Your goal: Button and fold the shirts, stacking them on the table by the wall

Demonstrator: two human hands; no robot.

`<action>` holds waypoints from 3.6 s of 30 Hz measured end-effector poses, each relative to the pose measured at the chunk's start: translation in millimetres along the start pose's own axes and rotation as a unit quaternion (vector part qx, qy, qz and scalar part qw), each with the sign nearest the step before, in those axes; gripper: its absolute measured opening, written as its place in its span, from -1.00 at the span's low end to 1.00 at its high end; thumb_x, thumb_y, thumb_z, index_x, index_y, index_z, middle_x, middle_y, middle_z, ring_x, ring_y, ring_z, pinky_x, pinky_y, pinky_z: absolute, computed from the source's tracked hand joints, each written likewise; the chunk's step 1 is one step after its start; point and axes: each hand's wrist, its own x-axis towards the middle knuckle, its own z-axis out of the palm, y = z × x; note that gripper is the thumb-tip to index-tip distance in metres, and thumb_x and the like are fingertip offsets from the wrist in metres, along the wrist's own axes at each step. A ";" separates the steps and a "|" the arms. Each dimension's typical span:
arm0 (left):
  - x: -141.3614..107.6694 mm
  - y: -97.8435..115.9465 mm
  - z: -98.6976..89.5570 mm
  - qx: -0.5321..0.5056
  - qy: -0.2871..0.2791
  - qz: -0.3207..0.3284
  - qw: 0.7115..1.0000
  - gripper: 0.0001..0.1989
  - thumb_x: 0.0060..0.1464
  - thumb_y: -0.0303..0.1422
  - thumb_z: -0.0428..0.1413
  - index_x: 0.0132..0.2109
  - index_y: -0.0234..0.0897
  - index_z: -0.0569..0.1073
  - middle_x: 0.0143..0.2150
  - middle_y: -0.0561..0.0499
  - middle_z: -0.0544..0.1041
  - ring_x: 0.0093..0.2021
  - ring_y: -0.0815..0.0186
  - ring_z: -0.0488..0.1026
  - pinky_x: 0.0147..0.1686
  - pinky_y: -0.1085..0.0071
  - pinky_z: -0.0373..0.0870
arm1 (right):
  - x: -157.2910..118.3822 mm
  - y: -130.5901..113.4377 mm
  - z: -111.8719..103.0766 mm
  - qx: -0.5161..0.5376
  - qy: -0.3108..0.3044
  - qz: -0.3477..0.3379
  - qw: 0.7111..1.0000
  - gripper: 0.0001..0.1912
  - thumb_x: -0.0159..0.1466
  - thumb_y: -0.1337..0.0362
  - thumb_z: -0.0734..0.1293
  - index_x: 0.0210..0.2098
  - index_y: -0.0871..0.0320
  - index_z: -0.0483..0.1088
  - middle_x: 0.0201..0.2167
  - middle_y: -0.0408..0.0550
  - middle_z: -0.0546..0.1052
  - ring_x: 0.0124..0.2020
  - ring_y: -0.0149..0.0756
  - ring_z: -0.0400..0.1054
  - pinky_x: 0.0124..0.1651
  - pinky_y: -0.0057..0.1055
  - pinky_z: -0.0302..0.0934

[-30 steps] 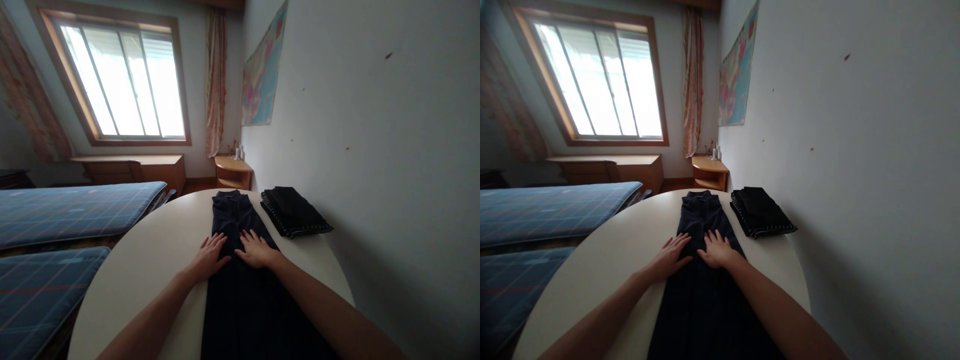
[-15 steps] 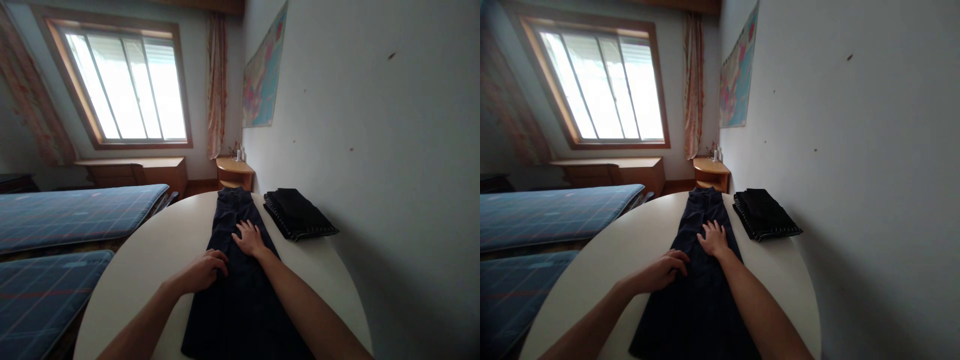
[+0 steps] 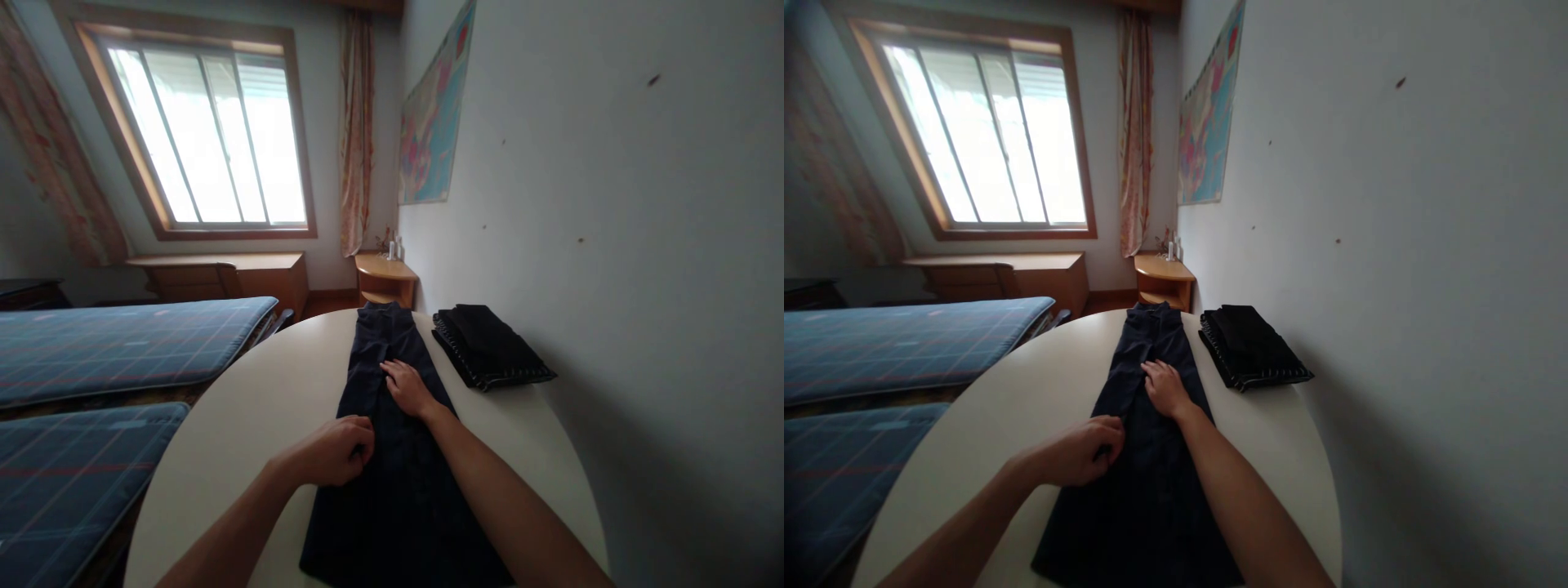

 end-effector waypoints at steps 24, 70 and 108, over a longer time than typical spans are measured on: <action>21.0 31.8 35.4 0.028 0.044 0.089 0.995 -0.77 0.13 -0.41 0.18 -0.05 -0.09 0.51 0.14 0.04 0.43 0.08 0.21 0.38 0.12 0.28 0.30 | -3.4 8.6 -8.4 -0.005 0.030 0.067 0.997 -0.51 0.35 0.28 0.20 0.26 0.19 0.29 0.23 0.09 0.39 0.24 -0.18 0.24 0.30 -0.25 0.05; 21.0 -2.1 36.0 0.074 0.042 -0.080 0.993 -0.35 0.20 -0.15 0.11 0.39 -0.06 0.16 0.48 -0.10 -0.03 0.46 -0.07 -0.17 0.36 -0.13 -0.09 | 10.5 -22.4 -42.0 -0.100 -0.045 0.131 0.985 -0.79 0.31 0.21 0.24 -0.22 0.13 0.49 -0.13 0.08 0.55 -0.12 -0.15 0.45 -0.13 -0.32 0.24; 35.0 -32.0 41.6 0.113 0.137 -0.191 0.965 -0.38 0.23 -0.28 0.02 0.40 0.00 0.12 0.48 0.00 -0.05 0.45 0.02 -0.10 0.36 -0.06 0.01 | 181.0 20.8 -0.4 -0.107 -0.030 0.083 0.990 -0.56 0.44 0.27 0.05 0.20 -0.04 0.35 0.26 -0.14 0.36 0.26 -0.20 0.13 0.26 -0.24 0.00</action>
